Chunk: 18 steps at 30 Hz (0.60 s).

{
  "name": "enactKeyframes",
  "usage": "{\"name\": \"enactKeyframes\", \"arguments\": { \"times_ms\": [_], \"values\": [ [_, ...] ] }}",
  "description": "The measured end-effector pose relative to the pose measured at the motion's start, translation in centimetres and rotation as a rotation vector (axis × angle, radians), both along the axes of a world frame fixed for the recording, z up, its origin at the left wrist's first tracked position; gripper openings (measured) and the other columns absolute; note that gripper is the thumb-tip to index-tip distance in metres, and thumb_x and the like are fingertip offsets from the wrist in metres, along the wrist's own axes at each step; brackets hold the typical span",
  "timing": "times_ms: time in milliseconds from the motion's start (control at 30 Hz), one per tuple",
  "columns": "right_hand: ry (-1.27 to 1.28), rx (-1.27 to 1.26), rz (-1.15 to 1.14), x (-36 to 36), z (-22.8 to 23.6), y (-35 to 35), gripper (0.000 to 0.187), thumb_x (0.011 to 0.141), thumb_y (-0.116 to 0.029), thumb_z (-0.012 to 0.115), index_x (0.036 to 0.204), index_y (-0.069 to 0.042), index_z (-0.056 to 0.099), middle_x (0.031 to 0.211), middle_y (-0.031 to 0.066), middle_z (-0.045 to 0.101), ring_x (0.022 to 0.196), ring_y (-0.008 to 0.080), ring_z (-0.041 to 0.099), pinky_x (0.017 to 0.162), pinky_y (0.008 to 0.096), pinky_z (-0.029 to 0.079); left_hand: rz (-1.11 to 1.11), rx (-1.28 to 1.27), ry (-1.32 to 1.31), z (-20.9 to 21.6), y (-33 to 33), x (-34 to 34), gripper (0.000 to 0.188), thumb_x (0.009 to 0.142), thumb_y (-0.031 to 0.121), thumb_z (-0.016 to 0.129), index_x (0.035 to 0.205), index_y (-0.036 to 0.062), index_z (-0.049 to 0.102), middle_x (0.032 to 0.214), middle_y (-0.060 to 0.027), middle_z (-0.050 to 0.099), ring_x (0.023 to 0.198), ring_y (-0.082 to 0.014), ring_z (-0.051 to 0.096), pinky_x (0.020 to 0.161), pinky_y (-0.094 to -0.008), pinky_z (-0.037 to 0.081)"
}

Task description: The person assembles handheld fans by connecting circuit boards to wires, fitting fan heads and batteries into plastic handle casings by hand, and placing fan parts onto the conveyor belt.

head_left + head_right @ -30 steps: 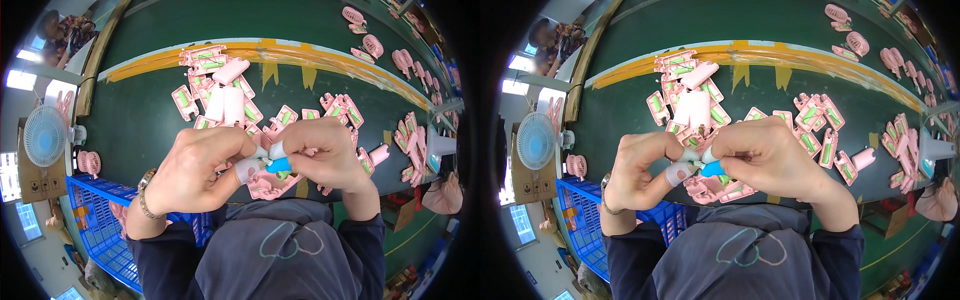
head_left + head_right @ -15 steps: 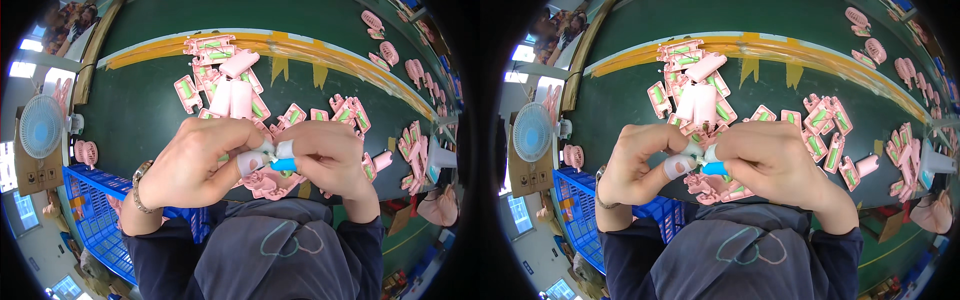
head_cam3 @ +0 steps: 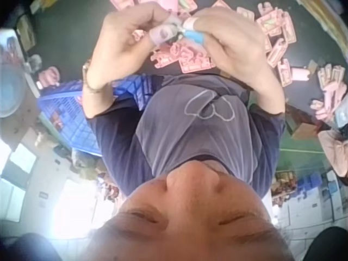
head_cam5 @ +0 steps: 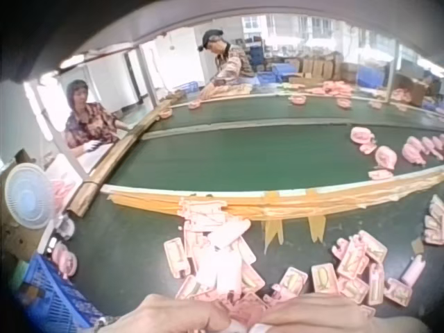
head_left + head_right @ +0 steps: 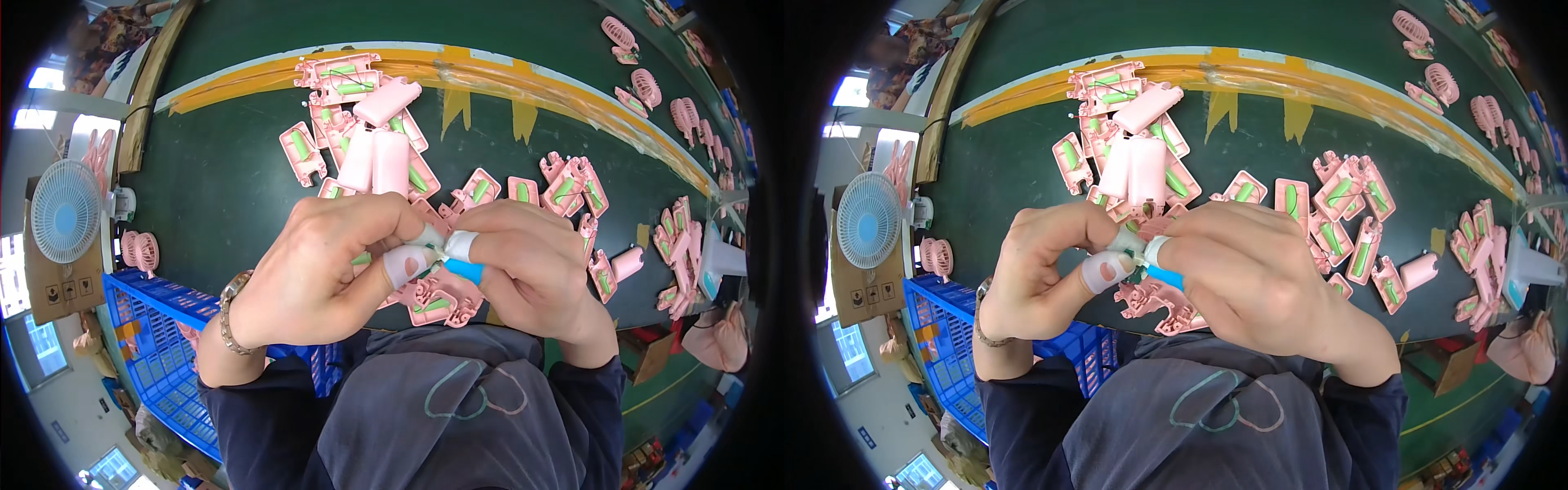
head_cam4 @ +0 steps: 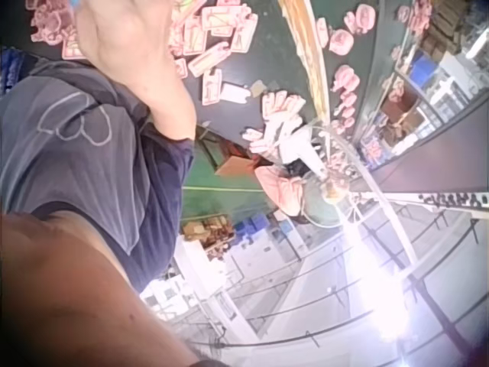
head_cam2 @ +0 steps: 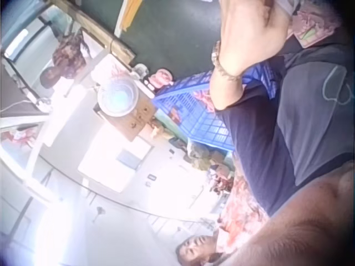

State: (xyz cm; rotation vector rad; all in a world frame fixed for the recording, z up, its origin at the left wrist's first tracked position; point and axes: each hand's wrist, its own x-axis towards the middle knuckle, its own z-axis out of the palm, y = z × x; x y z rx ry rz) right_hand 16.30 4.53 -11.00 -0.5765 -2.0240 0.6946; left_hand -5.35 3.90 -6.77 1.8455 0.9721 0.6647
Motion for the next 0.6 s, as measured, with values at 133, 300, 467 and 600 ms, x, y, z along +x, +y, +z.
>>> {"name": "enactKeyframes", "arguments": {
  "times_ms": [133,300,467,600],
  "values": [
    [-0.032,-0.076,0.018,-0.3,0.4,0.3,0.026,0.063,0.012,0.062,0.087,0.002,0.06,0.082,0.0147,0.064,0.067,0.0292,0.063,0.055,0.034,0.05,-0.006,0.041,0.022,0.0,0.1,0.0,0.009,0.082,0.006,0.062,0.08,-0.0022,0.058,0.072,-0.0105,0.062,0.062,-0.0186,0.062,0.058,-0.028,0.048],
    [-0.088,-0.194,-0.082,-0.4,0.4,-0.3,0.023,0.067,0.011,0.059,0.087,0.002,0.062,0.082,0.0156,0.064,0.07,0.0298,0.064,0.06,0.0353,0.051,0.049,0.157,0.065,-0.6,-0.2,0.6,0.012,0.078,0.001,0.061,0.09,-0.001,0.06,0.078,-0.0131,0.061,0.067,-0.0267,0.063,0.059,-0.0329,0.049],
    [-0.064,-0.106,-0.132,-1.0,1.5,-0.4,0.018,0.067,0.012,0.058,0.083,0.003,0.06,0.08,0.0158,0.063,0.067,0.0294,0.063,0.059,0.0346,0.051,0.068,0.178,0.05,-0.7,-0.2,0.6,0.008,0.08,0.004,0.061,0.084,0.001,0.055,0.071,-0.0121,0.059,0.063,-0.0305,0.057,0.053,-0.0378,0.041],
    [-0.07,-0.307,-0.041,-0.3,1.6,-0.1,0.013,0.068,0.011,0.059,0.078,0.003,0.058,0.074,0.0132,0.063,0.059,0.0237,0.062,0.055,0.0321,0.049,0.015,0.054,0.111,0.1,0.1,0.5,0.009,0.082,0.008,0.063,0.085,0.0016,0.057,0.064,-0.0103,0.057,0.057,-0.026,0.058,0.053,-0.036,0.042]
  ]
}}
